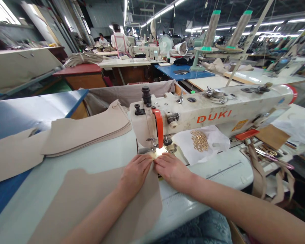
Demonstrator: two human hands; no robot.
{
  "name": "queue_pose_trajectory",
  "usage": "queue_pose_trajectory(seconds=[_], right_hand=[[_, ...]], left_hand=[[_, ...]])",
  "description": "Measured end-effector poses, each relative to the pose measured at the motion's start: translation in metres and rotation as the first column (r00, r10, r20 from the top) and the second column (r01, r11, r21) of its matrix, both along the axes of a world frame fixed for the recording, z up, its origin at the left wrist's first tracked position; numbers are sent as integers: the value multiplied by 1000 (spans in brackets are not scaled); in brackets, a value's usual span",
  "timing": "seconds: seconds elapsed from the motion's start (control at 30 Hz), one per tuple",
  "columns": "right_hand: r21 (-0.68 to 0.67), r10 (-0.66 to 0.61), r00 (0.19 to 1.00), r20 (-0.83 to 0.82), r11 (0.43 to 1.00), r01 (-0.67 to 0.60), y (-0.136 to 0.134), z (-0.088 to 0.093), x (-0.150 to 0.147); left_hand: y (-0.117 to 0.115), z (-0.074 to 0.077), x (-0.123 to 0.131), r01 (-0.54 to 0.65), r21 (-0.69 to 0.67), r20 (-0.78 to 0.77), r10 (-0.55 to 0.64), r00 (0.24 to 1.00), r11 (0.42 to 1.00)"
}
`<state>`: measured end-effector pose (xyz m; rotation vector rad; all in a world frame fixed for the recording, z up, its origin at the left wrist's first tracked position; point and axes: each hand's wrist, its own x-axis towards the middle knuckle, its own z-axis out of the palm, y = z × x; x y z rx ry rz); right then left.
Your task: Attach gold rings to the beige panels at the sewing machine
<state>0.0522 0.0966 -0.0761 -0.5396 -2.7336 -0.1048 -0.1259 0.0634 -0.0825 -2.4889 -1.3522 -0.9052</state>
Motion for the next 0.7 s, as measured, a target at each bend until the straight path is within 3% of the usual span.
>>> queue_pose_trajectory(seconds=[0.23, 0.7], right_hand=[[-59, -52, 998, 26, 997, 54, 16, 1, 2], [-16, -99, 995, -12, 995, 99, 21, 2, 0]], left_hand=[[22, -1, 1, -17, -12, -15, 17, 1000, 1000], [29, 1, 0, -51, 14, -25, 52, 998, 999]])
